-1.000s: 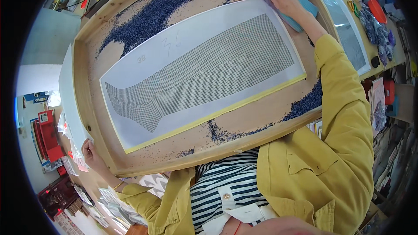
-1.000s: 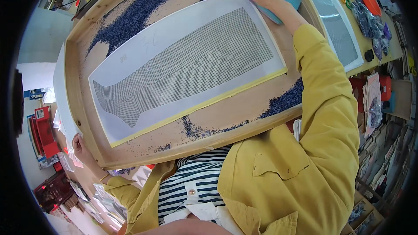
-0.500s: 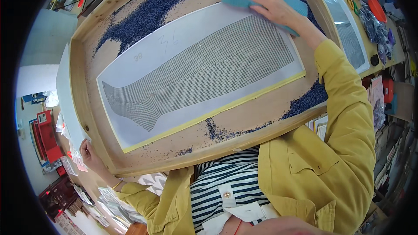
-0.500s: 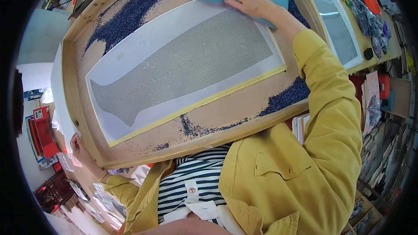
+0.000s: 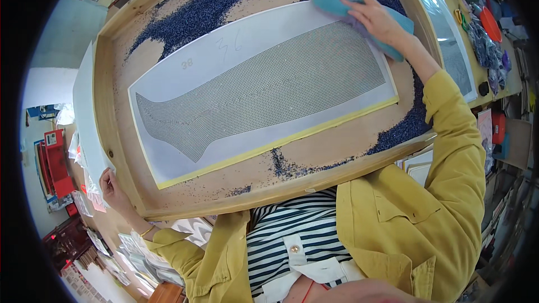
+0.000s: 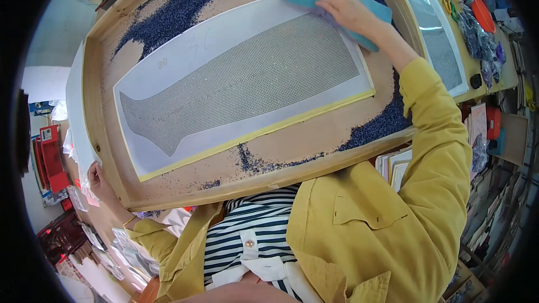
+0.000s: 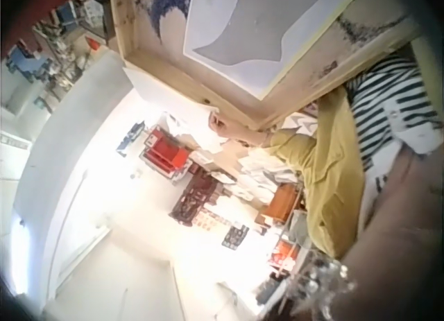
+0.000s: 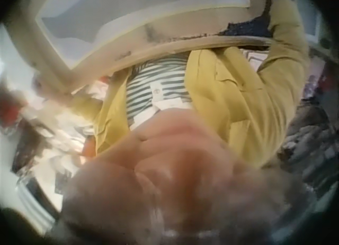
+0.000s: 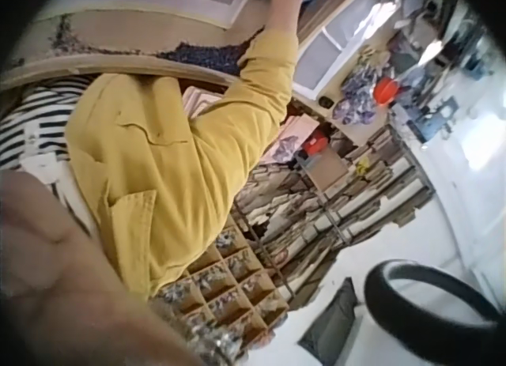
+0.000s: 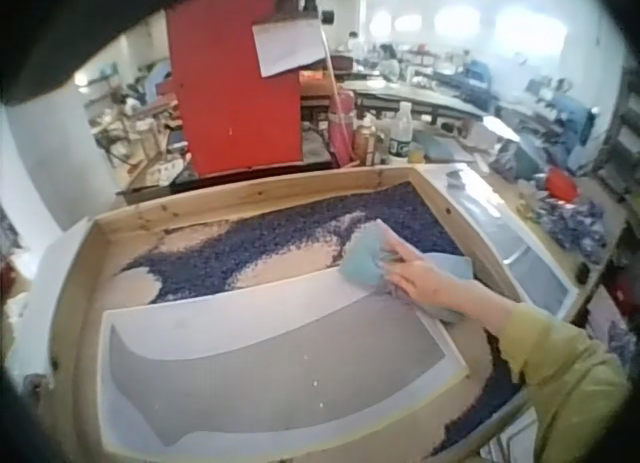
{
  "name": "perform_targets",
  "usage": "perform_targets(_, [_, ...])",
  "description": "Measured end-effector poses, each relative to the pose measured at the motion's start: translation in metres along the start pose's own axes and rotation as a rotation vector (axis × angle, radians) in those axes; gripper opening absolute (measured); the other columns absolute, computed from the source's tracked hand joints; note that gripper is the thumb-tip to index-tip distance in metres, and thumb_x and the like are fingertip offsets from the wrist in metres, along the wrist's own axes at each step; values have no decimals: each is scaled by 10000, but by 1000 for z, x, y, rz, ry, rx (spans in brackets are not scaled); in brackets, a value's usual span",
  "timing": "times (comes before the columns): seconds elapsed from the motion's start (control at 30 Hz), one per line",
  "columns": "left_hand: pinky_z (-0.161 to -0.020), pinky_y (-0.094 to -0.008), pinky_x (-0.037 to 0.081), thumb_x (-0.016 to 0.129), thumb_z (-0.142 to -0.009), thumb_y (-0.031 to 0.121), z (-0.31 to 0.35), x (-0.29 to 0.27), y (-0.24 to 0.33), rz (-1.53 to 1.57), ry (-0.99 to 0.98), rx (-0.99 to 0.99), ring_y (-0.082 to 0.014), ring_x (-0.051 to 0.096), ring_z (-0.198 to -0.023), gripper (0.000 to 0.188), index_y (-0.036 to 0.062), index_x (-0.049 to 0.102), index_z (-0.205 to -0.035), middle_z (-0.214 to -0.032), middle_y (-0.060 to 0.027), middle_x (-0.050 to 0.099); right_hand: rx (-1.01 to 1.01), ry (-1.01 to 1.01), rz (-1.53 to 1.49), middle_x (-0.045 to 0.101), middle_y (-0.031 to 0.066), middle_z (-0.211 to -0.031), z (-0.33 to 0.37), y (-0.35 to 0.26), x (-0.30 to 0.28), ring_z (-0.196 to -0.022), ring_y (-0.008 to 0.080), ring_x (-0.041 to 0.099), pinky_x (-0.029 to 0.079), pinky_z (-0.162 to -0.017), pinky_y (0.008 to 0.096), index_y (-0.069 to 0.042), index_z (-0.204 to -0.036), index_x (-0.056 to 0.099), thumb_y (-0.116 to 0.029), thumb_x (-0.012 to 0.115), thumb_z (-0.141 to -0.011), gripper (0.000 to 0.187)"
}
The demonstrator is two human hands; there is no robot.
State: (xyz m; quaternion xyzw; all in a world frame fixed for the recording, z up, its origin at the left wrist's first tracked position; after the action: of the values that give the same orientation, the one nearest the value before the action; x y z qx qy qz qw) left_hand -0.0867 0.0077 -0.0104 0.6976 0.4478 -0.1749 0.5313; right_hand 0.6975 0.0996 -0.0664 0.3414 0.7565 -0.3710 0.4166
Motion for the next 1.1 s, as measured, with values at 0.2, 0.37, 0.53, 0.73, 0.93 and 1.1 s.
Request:
perform_targets(0.2, [-919,-257,472,594,-1002,153,-1,3,-1,26,-5,-18,-167,609,-1017,152,27,679,-995,-1149,-37,671,-30,31,315,232,20,-1657,-12,-28,4,-1400,251,423,400,-1113,369,-90,-1352,612,-101,573,-991,363])
perform_targets(0.37, [-928,-256,469,597,-1000,153,-3,7,0,70,-11,1,-166,608,-1016,148,31,680,-1001,-1147,-32,671,-220,307,248,196,145,-1649,-24,-14,-23,-1406,383,376,314,-1149,491,-54,-1280,611,-153,550,-995,307])
perform_targets(0.53, [-923,-254,468,597,-999,151,-1,2,1,70,-10,-3,-165,607,-1008,150,29,681,-1019,-1145,-32,671,-151,248,222,218,114,-1649,-4,-10,-29,-1410,343,392,337,-1143,449,-71,-1303,615,-152,562,-992,325])
perform_targets(0.73, [-881,-266,487,593,-967,130,4,-3,-13,-36,30,12,-174,617,-946,218,6,693,-1117,-1079,-54,695,141,248,-21,467,132,-1506,-3,18,5,-1190,328,575,485,-972,384,-99,-1460,499,-194,653,-911,577])
perform_targets(0.93, [-781,-229,496,683,-927,134,-7,14,18,126,97,37,-131,611,-861,167,9,732,-1026,-1006,-23,690,223,84,1119,370,78,-1574,-28,89,-2,-1391,324,426,385,-965,722,-208,-1364,597,-339,540,-1016,376])
perform_targets(1.1, [-808,-200,480,674,-942,153,-6,6,15,102,103,26,-94,600,-883,185,5,725,-1041,-1014,0,693,-47,108,508,405,123,-1548,-79,-10,54,-1355,333,466,440,-1028,479,-136,-1389,570,-287,604,-968,448])
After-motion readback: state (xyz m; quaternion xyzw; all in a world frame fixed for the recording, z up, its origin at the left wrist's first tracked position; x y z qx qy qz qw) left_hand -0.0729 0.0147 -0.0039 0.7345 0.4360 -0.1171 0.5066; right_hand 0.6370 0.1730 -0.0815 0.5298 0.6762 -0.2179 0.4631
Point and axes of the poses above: each hand's wrist, its own z-axis away from the middle knuckle, its own x-axis out of the palm, y = z × x, the point moved 4 cm from there along -z, towards the middle knuckle
